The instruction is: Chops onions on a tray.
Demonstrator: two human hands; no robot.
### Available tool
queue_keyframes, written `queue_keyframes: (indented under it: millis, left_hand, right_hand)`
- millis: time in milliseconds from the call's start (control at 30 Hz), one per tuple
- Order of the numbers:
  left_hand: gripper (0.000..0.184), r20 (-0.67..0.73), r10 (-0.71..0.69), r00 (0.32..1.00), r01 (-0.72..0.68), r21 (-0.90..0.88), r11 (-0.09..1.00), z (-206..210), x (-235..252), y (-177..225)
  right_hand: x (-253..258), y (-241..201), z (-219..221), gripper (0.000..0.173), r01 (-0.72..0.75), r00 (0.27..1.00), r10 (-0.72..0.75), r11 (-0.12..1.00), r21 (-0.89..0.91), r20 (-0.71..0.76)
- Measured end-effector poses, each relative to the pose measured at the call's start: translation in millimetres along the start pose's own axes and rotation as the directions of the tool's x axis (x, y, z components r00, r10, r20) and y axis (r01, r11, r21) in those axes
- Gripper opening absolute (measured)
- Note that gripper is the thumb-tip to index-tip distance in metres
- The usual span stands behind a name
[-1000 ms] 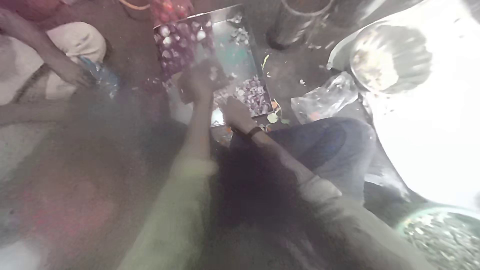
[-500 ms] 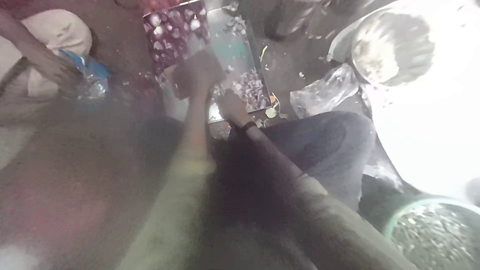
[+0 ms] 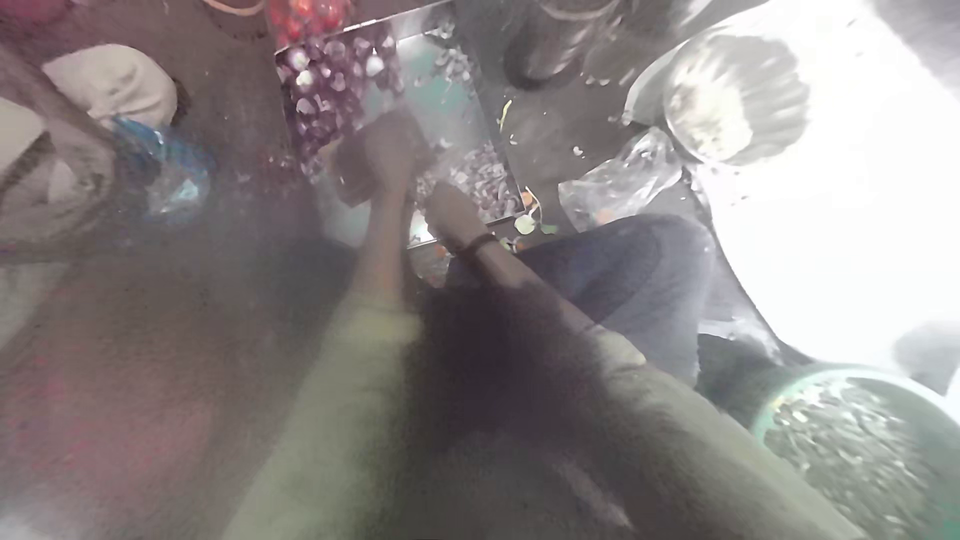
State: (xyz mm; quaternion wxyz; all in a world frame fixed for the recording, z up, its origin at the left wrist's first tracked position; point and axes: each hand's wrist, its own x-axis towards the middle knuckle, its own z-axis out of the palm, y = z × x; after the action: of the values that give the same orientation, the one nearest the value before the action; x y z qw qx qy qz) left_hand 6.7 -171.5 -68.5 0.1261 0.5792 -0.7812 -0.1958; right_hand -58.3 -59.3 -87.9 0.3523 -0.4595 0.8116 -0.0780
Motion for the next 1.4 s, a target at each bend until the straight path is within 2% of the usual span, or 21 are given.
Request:
queue_keyframes:
  millis: [100,167,233,333,400,533,700,767,833,933,1000,1033,1067,1133,1200,1300,1400]
  left_hand:
    - [0.026,0.024,-0.047,0.999,0.047,0.013,0.999,-2.2,-3.5,2.4]
    - [0.025,-0.005,-0.042,0.999,0.042,0.004,0.999,0.0,-1.4,-0.4]
    - [0.028,-0.067,-0.007,0.998,0.005,-0.031,0.999,6.9,3.5,-7.5]
    - [0.033,-0.108,0.073,0.991,-0.085,-0.107,0.991,27.1,12.3,-24.1]
    - [0.033,-0.097,0.144,0.985,-0.157,-0.145,0.977,34.0,11.2,-25.3]
    - [0.046,0.019,0.082,0.996,-0.079,-0.110,0.991,30.2,12.3,-7.9]
    - [0.040,-0.016,0.078,0.997,-0.079,-0.142,0.987,36.1,15.2,-8.2]
    - [0.039,0.014,0.126,0.992,-0.122,-0.148,0.981,44.6,8.4,-3.6]
    - [0.037,0.049,0.241,0.969,-0.236,-0.090,0.968,56.5,-3.5,4.3]
    - [0.039,0.209,0.386,0.899,-0.395,-0.001,0.919,87.8,-24.4,12.2]
    - [0.039,0.307,0.460,0.833,-0.468,-0.051,0.882,98.5,-42.2,22.6]
    - [0.040,0.333,0.490,0.806,-0.472,-0.139,0.871,95.9,-49.0,29.5]
    - [0.039,0.329,0.508,0.796,-0.468,-0.198,0.861,93.4,-52.5,34.3]
    - [0.037,0.258,0.512,0.819,-0.462,-0.231,0.856,84.7,-50.4,38.8]
    - [0.037,0.176,0.447,0.877,-0.413,-0.199,0.889,66.9,-38.6,38.4]
    - [0.030,0.050,0.253,0.966,-0.244,-0.142,0.959,25.3,-12.0,26.1]
    - [0.037,0.046,0.030,0.998,-0.031,0.016,0.999,-1.2,13.8,-0.7]
  right_hand:
    - [-27.3,16.5,-3.0,0.039,0.010,0.999,-0.005,0.989,-0.147,0.035]
    - [-40.6,32.1,-1.2,0.040,0.024,1.000,-0.022,0.984,-0.176,0.013]
    - [-61.2,51.8,-1.2,0.037,0.066,0.995,-0.075,0.990,-0.126,-0.070]
    - [-91.1,60.8,-27.3,0.037,-0.015,1.000,0.012,0.994,-0.109,-0.023]
    - [-100.1,73.2,-38.8,0.038,-0.013,1.000,0.011,0.996,-0.087,-0.020]
    - [-92.8,102.3,-40.3,0.046,-0.014,0.997,0.020,0.997,0.081,-0.071]
    - [-83.6,110.9,-30.2,0.041,0.061,0.995,-0.047,0.982,0.180,-0.083]
    - [-83.3,106.0,-32.5,0.038,0.091,0.991,-0.071,0.976,0.196,-0.109]
    - [-90.8,103.0,-38.2,0.038,0.105,0.983,-0.066,0.968,0.227,-0.171]
    - [-90.9,108.8,-40.6,0.042,0.096,0.964,-0.028,0.963,0.250,-0.263]
    - [-89.3,112.0,-43.4,0.045,0.073,0.960,0.007,0.958,0.278,-0.278]
    - [-91.5,114.4,-44.6,0.047,0.062,0.964,0.023,0.949,0.310,-0.263]
    - [-95.9,118.0,-45.3,0.048,0.047,0.971,0.040,0.936,0.349,-0.236]
    - [-98.3,123.6,-43.9,0.047,0.042,0.973,0.051,0.919,0.392,-0.224]
    - [-96.2,123.1,-45.3,0.044,0.038,0.975,0.052,0.918,0.394,-0.215]
    - [-86.6,124.2,-41.9,0.041,0.074,0.969,0.027,0.918,0.391,-0.247]
    - [-77.7,118.6,-45.4,0.044,0.072,0.966,0.017,0.940,0.332,-0.259]
